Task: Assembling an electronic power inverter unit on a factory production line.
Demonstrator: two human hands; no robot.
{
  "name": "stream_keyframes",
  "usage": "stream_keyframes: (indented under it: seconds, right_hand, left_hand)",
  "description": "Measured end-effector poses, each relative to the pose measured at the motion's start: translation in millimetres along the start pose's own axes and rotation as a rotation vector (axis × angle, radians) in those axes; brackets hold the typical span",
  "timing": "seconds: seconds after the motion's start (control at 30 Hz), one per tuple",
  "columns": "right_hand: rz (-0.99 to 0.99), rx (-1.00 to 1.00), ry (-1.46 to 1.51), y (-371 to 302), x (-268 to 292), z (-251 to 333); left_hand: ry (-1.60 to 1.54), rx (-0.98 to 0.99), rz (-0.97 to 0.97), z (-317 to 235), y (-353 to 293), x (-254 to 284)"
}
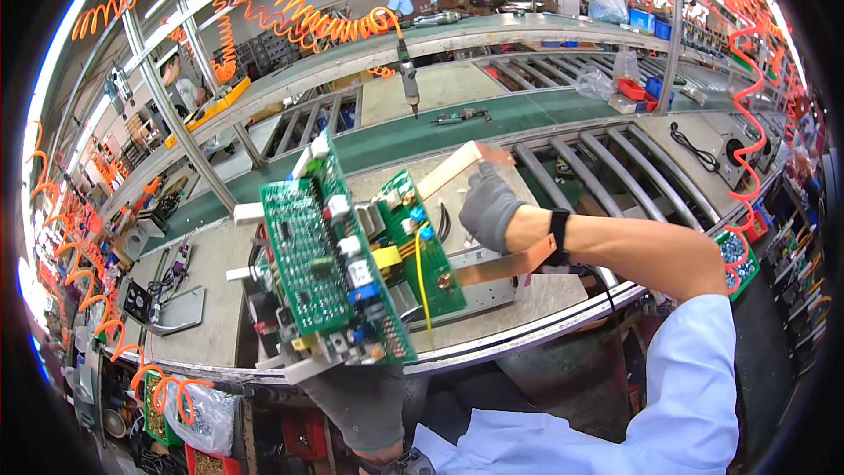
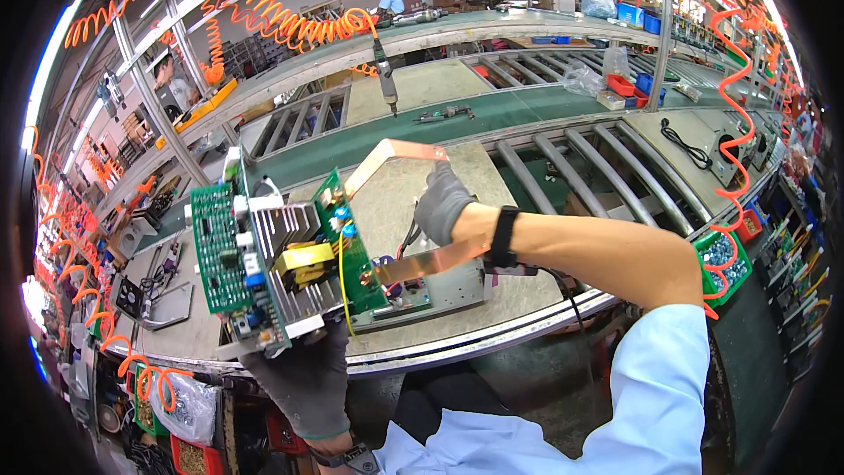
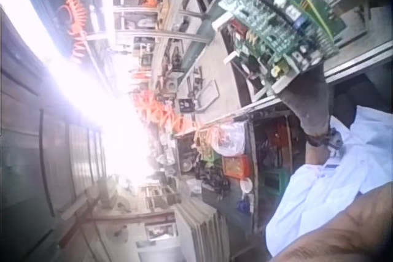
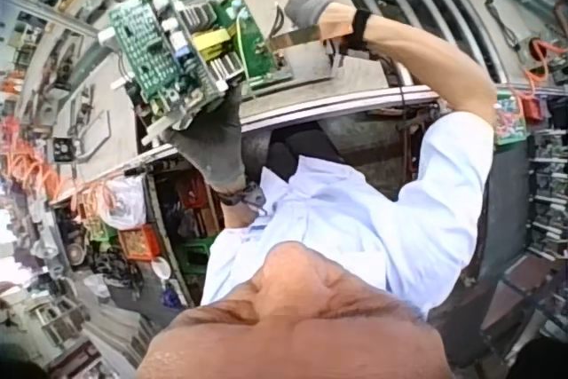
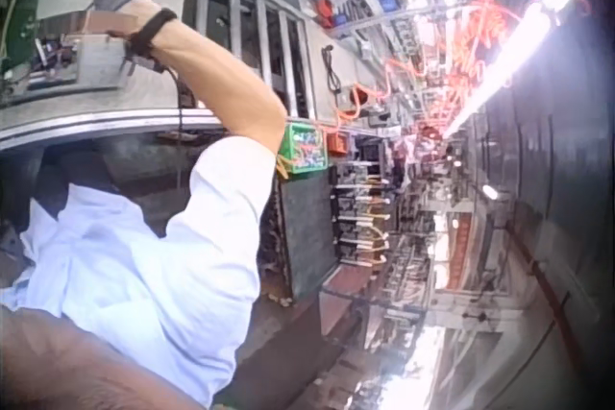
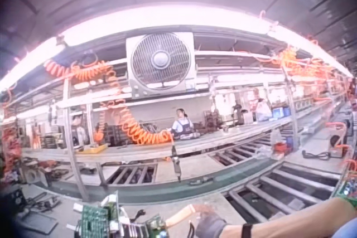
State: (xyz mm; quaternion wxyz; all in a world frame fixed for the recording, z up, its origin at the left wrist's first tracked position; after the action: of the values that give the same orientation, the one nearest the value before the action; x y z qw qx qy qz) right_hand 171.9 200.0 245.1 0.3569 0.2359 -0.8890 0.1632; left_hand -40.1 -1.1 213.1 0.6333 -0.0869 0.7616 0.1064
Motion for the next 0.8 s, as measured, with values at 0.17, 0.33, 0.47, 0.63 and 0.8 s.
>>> stream_keyframes:
  seconds: [0.17, 0.33, 0.47, 0.63, 0.8]
  right_hand:
    - [-0.52, -0.13, 0.743, -30, -37, -47]
    - [-0.792, -0.323, 1.881, -39, -87, -37]
    - [-0.829, -0.576, 2.066, -33, -103, -28]
    - [-0.996, -0.645, 2.23, -22, -120, -25]
    - [-1.085, -0.623, 2.301, -21, -132, -24]
  left_hand:
    - [-0.017, 0.036, 0.023, 22, 22, -20]
    - [0.097, -0.03, 0.022, 31, 38, -34]
    - [0.241, -0.089, -0.01, 37, 44, -41]
    - [0.326, -0.114, -0.063, 47, 48, -45]
    - [0.394, -0.021, -0.068, 54, 61, -34]
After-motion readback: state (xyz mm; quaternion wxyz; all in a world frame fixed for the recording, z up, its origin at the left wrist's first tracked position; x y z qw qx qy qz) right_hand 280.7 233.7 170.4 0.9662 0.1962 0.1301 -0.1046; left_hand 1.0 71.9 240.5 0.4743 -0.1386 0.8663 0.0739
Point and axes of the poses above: each hand's wrist, its own y-axis towards the middle knuckle, its own x-axis out of the back of the hand, z = x × y, the point moved 4 cm from there along y, towards the middle knuckle, and after that the axes turned 7 degrees about -y, right-handed, at the moved point
